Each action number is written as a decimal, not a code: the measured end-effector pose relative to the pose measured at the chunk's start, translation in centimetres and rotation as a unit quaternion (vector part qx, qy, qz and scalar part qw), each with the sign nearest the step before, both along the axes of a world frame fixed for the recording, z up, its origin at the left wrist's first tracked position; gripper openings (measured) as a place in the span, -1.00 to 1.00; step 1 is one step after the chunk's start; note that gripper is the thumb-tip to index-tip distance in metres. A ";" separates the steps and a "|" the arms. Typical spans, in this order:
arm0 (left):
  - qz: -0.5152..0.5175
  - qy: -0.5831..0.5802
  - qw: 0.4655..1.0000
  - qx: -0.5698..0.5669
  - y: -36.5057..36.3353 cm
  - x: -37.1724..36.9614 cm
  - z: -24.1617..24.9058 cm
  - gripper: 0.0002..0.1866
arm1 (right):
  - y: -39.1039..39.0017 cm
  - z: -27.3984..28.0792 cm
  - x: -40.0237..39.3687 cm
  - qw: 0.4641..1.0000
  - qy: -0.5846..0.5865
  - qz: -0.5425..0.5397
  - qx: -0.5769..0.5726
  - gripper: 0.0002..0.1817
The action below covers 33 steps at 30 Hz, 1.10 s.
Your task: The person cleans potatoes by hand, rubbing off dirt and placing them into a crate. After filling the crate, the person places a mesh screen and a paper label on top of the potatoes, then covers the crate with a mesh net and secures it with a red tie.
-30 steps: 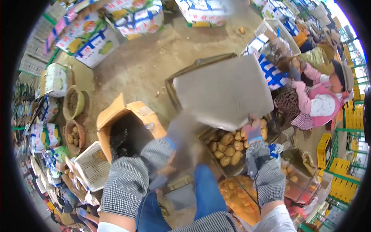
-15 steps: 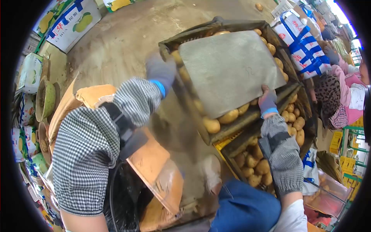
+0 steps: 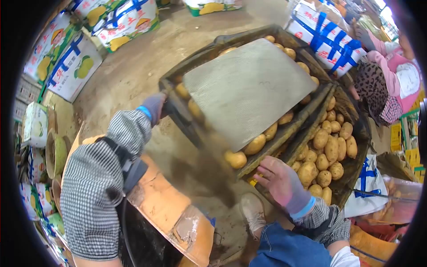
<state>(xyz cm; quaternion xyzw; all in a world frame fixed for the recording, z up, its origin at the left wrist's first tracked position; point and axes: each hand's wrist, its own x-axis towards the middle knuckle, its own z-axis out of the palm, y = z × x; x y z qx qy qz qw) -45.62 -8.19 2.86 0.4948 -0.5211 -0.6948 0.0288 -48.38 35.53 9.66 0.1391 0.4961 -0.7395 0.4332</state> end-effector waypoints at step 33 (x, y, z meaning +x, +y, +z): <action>0.134 -0.268 0.877 -0.377 8.5 -5.0 -3.4 -0.26 | 6.0 -4.1 -26.4 0.507 0.545 0.061 0.665 -0.10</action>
